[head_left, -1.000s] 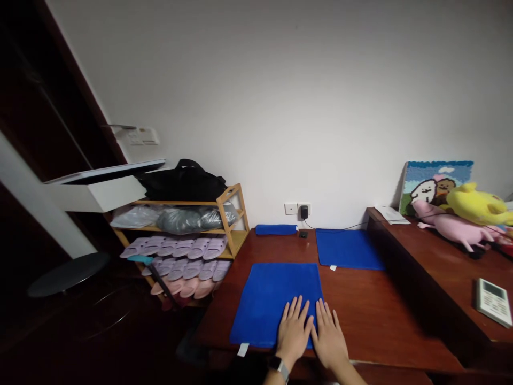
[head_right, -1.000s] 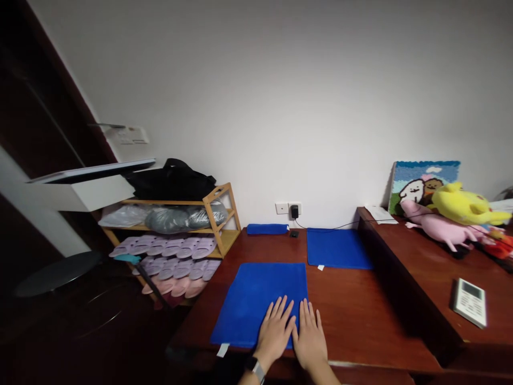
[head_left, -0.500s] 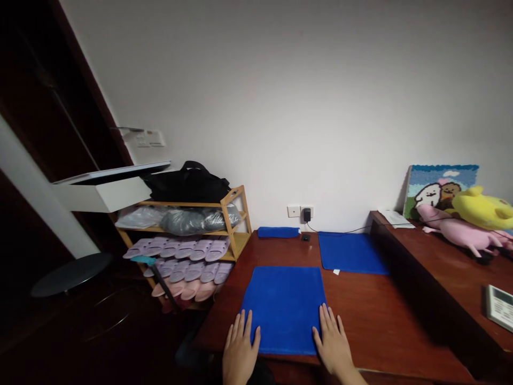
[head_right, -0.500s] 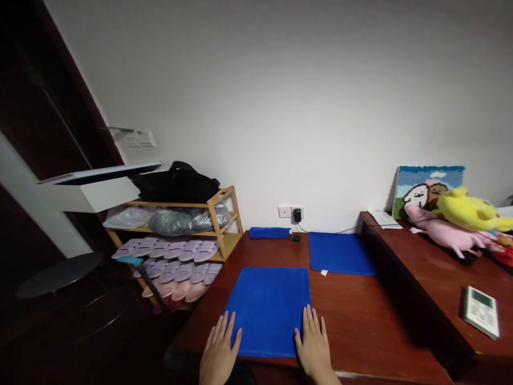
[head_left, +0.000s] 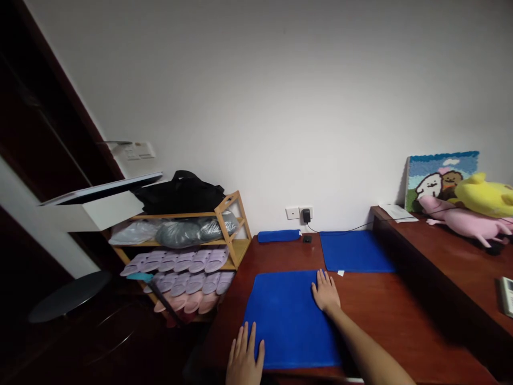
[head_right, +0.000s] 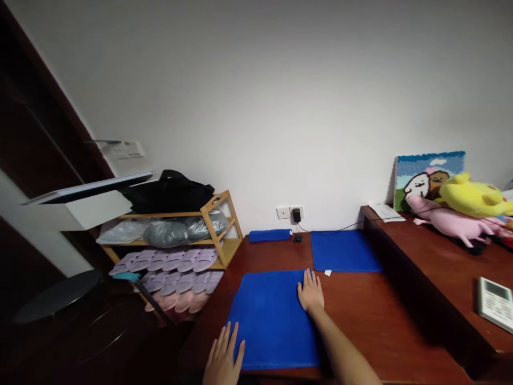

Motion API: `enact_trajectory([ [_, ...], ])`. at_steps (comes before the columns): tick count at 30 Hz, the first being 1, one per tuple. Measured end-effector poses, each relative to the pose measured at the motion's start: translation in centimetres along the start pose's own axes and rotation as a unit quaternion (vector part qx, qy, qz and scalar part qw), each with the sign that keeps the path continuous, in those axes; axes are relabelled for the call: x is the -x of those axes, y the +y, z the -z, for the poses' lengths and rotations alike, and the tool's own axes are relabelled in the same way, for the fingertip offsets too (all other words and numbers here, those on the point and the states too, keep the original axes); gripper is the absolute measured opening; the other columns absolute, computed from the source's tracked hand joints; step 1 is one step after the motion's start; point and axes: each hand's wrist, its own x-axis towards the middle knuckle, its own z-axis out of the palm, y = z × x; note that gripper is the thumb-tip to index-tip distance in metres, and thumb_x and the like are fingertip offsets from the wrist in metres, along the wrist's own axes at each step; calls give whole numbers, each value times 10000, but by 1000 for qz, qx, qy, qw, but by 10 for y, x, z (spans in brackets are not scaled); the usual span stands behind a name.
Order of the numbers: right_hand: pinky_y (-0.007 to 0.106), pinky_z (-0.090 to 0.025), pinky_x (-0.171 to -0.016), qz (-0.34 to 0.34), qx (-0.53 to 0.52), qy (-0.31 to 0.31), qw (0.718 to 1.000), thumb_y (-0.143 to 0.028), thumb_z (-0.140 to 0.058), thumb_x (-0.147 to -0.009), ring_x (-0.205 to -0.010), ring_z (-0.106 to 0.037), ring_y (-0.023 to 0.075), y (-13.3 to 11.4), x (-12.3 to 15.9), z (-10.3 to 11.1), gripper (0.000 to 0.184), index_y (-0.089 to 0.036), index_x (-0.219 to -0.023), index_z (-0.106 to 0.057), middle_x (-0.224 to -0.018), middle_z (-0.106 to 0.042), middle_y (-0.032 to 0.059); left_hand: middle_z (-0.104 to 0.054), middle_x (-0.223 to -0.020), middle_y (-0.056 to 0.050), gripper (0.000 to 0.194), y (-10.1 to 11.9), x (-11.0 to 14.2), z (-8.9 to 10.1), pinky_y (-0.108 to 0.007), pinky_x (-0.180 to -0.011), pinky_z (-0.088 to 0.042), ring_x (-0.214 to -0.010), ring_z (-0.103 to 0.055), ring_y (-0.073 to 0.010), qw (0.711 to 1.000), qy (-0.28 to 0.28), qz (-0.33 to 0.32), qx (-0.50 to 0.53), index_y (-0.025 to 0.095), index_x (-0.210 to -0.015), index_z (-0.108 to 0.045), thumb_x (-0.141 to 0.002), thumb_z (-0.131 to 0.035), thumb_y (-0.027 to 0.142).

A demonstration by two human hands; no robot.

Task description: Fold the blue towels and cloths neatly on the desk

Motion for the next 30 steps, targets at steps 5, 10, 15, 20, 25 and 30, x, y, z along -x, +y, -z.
enact_trajectory([
  [5,385,-18,-1290,1,-7,16,1000,-473,-158,-1025,-1602,-64,208,4,-5,-18,745,-56,-1642,-155,-1725,-125,67,-469,-1610,-60,585,-14,-1,-6,-541,-1177,-428,-1483,-441,-309,996,-87,6,-1,275,-1541,-488,-998,-385,467],
  [10,377,-24,-1292,-4,-8,18,1000,-461,-156,-1027,-1601,-74,211,3,-8,-16,744,-35,-1637,-151,-1724,-120,87,-392,-1648,-82,600,44,-58,8,-524,-1235,-356,-1520,-381,-276,993,-113,4,33,191,-1566,-439,-1048,-249,426],
  [15,376,-35,-1293,-1,3,9,1000,-440,-162,-1026,-1600,-73,213,2,-7,-15,735,-28,-1635,-157,-1723,-120,100,-387,-1655,-69,575,151,-141,1,-509,-1264,-299,-1545,-328,-257,974,-154,-118,121,248,-1586,-395,-1069,-249,453],
  [20,413,-45,-1297,2,15,15,1000,-453,-177,-1021,-1600,-90,242,5,-7,-23,750,-10,-1627,-176,-1717,-142,117,-338,-1676,-74,610,185,-175,-37,-530,-1271,-261,-1557,-297,-268,957,-223,-110,149,284,-1589,-390,-1060,-222,537],
  [25,410,-52,-1297,2,15,25,1000,-459,-177,-1017,-1599,-95,234,6,-9,-28,757,-13,-1628,-175,-1717,-143,113,-326,-1682,-46,623,124,-183,-51,-497,-1278,-230,-1569,-266,-241,967,-228,-75,82,310,-1600,-357,-1053,-214,569],
  [30,389,-30,-1298,-2,1,28,1000,-491,-144,-1024,-1601,-69,211,7,-8,-25,764,-33,-1636,-156,-1722,-122,89,-320,-1679,-116,655,31,-193,-46,-529,-1259,-240,-1562,-283,-287,975,-222,-5,20,206,-1606,-351,-1052,-221,531],
])
